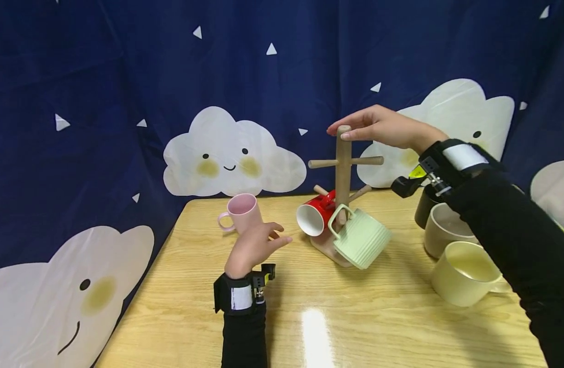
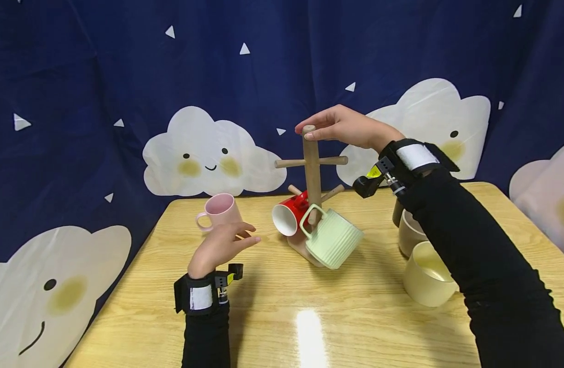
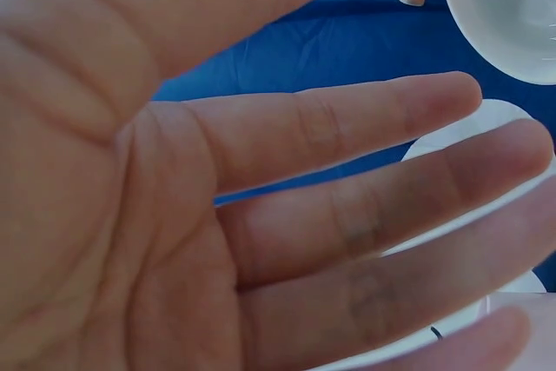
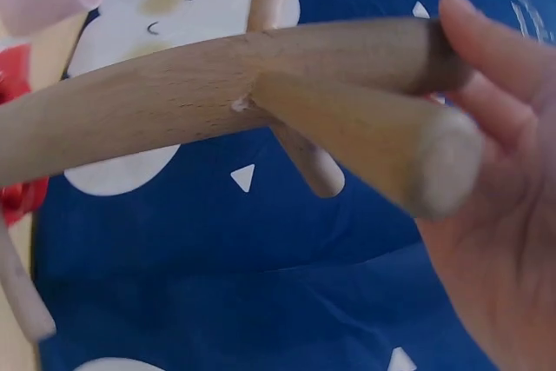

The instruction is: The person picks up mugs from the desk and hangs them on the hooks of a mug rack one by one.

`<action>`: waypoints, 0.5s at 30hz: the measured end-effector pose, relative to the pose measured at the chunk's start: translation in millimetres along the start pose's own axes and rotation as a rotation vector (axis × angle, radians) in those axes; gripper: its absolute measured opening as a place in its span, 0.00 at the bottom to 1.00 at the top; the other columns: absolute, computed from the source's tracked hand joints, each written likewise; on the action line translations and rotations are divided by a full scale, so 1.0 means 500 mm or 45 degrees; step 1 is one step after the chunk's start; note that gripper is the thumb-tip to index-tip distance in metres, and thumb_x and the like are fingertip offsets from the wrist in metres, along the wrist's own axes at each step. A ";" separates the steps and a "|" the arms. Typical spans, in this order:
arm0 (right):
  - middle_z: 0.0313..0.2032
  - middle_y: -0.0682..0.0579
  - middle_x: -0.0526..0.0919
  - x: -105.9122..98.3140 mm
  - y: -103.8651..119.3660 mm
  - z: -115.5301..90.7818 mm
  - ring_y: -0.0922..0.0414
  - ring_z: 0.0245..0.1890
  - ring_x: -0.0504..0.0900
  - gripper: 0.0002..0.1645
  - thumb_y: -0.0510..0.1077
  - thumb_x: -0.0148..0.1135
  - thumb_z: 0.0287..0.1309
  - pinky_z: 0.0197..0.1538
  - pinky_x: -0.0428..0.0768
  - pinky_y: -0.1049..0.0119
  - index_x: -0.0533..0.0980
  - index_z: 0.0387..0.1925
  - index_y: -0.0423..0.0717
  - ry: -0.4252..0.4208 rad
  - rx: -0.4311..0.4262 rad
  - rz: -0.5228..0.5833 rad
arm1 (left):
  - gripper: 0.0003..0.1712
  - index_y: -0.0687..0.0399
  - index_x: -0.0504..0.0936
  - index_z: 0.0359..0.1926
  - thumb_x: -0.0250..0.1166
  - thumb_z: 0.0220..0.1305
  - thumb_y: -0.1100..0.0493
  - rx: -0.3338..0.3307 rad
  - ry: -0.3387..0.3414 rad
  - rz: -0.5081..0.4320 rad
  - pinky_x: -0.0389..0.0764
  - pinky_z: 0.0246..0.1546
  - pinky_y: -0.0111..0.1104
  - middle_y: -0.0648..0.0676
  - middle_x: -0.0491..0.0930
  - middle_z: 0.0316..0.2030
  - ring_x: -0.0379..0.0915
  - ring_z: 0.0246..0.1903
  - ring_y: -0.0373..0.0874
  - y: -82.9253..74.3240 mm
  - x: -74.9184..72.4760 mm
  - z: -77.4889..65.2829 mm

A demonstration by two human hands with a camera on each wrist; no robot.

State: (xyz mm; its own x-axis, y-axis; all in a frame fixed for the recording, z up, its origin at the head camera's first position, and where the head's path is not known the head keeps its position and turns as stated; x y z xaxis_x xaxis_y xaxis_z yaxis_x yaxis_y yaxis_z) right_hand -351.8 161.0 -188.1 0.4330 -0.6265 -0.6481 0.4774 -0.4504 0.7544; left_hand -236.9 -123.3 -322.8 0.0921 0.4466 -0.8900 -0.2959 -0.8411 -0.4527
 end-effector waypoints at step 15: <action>0.42 0.53 0.83 0.008 -0.057 0.023 0.59 0.49 0.79 0.15 0.35 0.52 0.62 0.53 0.76 0.71 0.73 0.50 0.36 0.124 -0.205 0.488 | 0.23 0.56 0.79 0.50 0.59 0.61 0.45 -0.003 -0.001 0.000 0.77 0.35 0.35 0.56 0.83 0.40 0.79 0.38 0.48 -0.004 -0.001 0.000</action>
State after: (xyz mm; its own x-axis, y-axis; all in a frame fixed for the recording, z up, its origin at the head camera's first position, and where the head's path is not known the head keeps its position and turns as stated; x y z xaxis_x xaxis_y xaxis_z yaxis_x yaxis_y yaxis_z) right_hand -372.4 164.1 -211.1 0.6691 -0.6624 -0.3368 0.3781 -0.0867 0.9217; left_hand -236.3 -121.8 -321.7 0.0914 0.4467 -0.8900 -0.2937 -0.8419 -0.4527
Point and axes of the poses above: each hand's wrist, its own z-axis towards the middle knuckle, its own x-axis out of the palm, y = z × x, the point moved 1 cm from there along z, towards the middle knuckle
